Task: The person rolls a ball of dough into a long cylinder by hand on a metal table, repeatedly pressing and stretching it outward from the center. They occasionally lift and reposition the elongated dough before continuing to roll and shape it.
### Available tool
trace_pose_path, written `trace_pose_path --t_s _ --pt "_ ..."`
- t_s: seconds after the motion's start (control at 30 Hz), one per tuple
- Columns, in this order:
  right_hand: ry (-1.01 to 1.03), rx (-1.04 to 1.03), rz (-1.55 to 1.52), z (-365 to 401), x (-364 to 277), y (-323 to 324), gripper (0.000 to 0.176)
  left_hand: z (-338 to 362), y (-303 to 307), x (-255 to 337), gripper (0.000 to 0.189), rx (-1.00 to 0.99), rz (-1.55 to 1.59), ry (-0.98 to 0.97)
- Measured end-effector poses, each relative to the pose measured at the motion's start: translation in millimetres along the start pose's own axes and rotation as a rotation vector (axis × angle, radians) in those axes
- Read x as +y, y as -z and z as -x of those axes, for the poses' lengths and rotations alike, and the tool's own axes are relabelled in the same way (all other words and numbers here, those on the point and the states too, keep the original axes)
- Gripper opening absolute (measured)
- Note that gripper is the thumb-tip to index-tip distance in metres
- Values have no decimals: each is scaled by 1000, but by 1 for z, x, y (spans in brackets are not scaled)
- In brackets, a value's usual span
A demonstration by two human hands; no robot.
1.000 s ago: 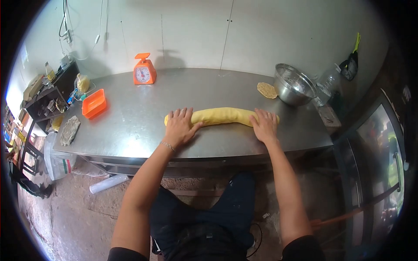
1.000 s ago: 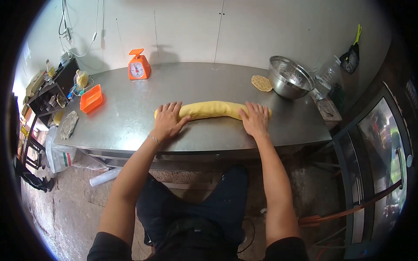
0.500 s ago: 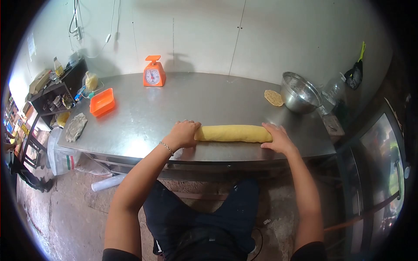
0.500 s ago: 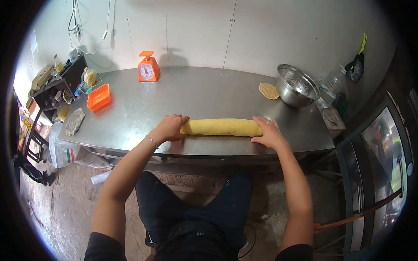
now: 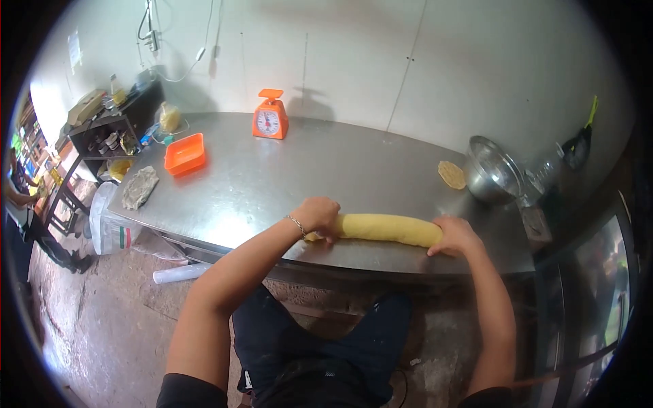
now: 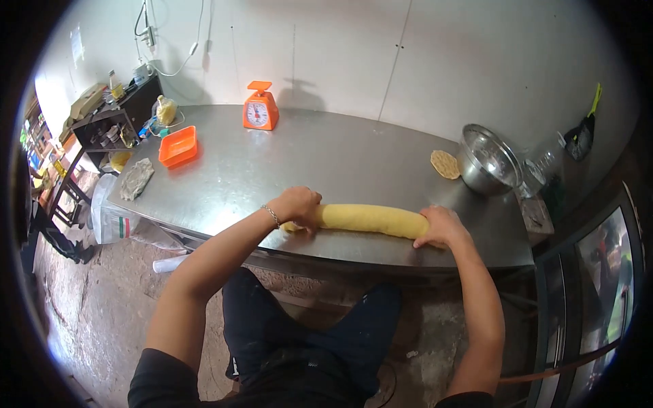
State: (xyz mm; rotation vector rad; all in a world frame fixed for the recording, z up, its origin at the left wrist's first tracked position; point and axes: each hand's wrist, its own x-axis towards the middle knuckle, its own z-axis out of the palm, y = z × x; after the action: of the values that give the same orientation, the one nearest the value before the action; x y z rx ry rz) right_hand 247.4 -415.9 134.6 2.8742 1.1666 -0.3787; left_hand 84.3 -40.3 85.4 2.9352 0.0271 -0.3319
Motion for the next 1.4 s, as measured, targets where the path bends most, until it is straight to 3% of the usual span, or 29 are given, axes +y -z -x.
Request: trace_pose_path --t_s 0.03,0.13,0.23,0.4,0.6,0.73,0.9,1.0,1.03,1.1,1.2,1.3,1.4 --pt "-28 24 42 4 -8 1 75 -3 -6 -2 67 27 -2 -20" --pt "217 311 79 3 15 -27 76 -12 -24 -12 65 151 13 -113" --pt "25 142 -240 -2 25 -36 78 -13 -19 -6 63 101 65 -89" --pt "-12 54 -223 -3 20 -23 80 -18 4 1 60 -125 220 -12" --pt "42 -83 -268 -29 44 -30 80 -20 18 -2 37 -528 532 86" --pt "-48 -416 -402 -41 32 -1 78 -7 27 1 24 -582 659 154" --pt "24 -388 -468 -37 29 6 67 -34 -10 -21 26 -648 620 68" --pt "3 -442 -413 -39 28 15 67 -22 8 -12 25 -588 468 148" --pt "-6 -474 -409 -40 30 18 67 -15 15 -10 26 -482 325 70" --pt "136 -345 -49 -47 29 33 64 3 35 -5 30 -279 13 -75" --pt "231 -141 297 -28 -13 79 59 14 47 -14 32 -241 -133 -142" --pt "224 -15 383 -9 -48 118 58 40 78 -36 35 -171 -172 -169" --pt "335 206 436 -3 -53 136 59 56 96 -94 47 78 -270 -216"
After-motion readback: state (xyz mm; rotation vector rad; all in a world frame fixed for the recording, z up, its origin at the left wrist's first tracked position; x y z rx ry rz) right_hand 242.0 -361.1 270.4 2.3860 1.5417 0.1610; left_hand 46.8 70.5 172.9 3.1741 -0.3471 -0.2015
